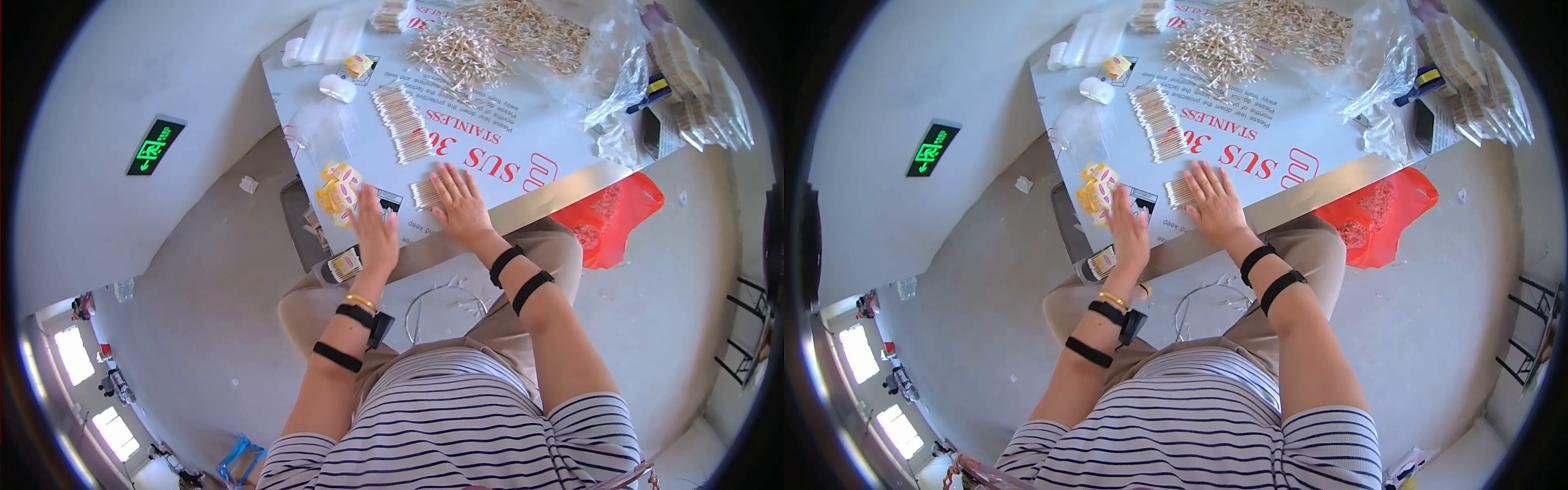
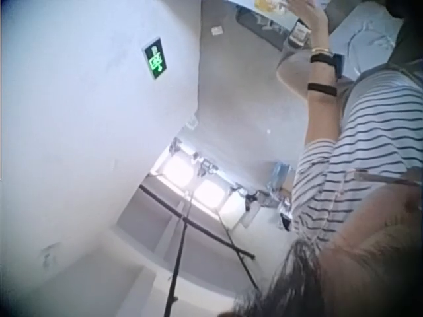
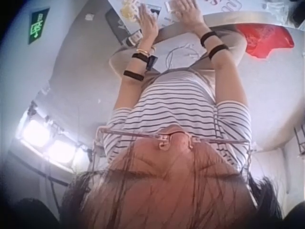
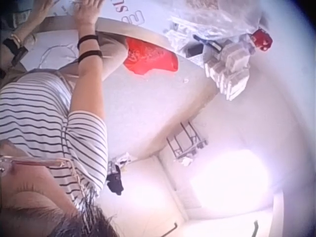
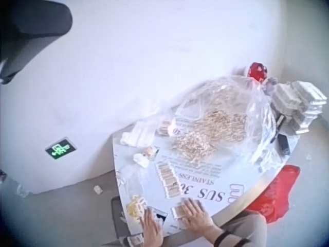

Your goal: Organizing and aligning cotton swabs on a table before placing them into a tray.

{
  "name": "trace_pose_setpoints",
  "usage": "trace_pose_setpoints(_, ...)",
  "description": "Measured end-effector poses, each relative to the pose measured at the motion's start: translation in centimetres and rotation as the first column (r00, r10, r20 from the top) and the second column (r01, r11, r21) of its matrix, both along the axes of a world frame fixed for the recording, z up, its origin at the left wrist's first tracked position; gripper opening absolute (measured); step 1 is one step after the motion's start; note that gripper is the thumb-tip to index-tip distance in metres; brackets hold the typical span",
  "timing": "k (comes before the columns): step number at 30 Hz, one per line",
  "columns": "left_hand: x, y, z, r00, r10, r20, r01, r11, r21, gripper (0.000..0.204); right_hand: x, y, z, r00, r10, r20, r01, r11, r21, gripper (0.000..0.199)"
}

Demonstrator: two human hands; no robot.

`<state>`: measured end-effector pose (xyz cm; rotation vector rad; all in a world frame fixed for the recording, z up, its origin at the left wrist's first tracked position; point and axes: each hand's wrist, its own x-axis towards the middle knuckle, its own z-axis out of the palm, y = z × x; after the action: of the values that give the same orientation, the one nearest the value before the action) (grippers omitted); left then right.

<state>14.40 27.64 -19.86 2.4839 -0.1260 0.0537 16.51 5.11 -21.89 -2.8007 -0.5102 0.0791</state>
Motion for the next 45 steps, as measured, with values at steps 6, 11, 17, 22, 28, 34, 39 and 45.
trace_pose_setpoints(6,-7.4,9.4,0.2,0.958,0.283,-0.050,-0.276,0.955,0.113,0.069,0.2,0.8,0.4,1.000,-0.023,-0.001,0.023,0.989,-0.145,0.073)
trace_pose_setpoints(11,-11.2,10.2,0.5,0.955,0.286,-0.078,-0.274,0.952,0.135,0.069,0.2,0.6,0.1,1.000,-0.028,0.012,0.029,0.993,-0.112,0.073)
trace_pose_setpoints(17,-9.3,3.9,2.5,0.999,0.006,-0.054,0.000,0.993,0.117,0.067,-0.1,0.8,-0.1,0.999,-0.016,0.044,0.020,0.994,-0.105,0.075)
trace_pose_setpoints(22,-8.9,4.4,2.2,0.994,0.111,-0.015,-0.110,0.993,0.034,0.065,-2.7,4.6,0.0,0.999,0.046,0.001,-0.046,0.993,-0.106,0.078)
trace_pose_setpoints(28,-11.0,11.8,-0.2,0.940,0.338,-0.049,-0.331,0.936,0.117,0.062,-6.1,10.6,0.2,0.986,0.169,-0.012,-0.169,0.983,-0.067,0.080)
trace_pose_setpoints(34,-10.4,14.8,-3.2,0.842,0.509,-0.178,-0.535,0.830,-0.156,0.068,-7.6,14.5,0.3,0.987,0.159,-0.021,-0.159,0.987,-0.034,0.077)
trace_pose_setpoints(39,-8.7,12.1,-4.3,0.716,0.648,-0.260,-0.697,0.644,-0.314,0.048,-7.7,14.4,0.0,0.991,0.136,-0.016,-0.137,0.988,-0.075,0.075)
trace_pose_setpoints(45,-8.2,12.0,-5.4,0.675,0.709,-0.205,-0.731,0.605,-0.315,0.057,-7.8,14.5,0.3,0.991,0.127,-0.034,-0.129,0.989,-0.065,0.074)
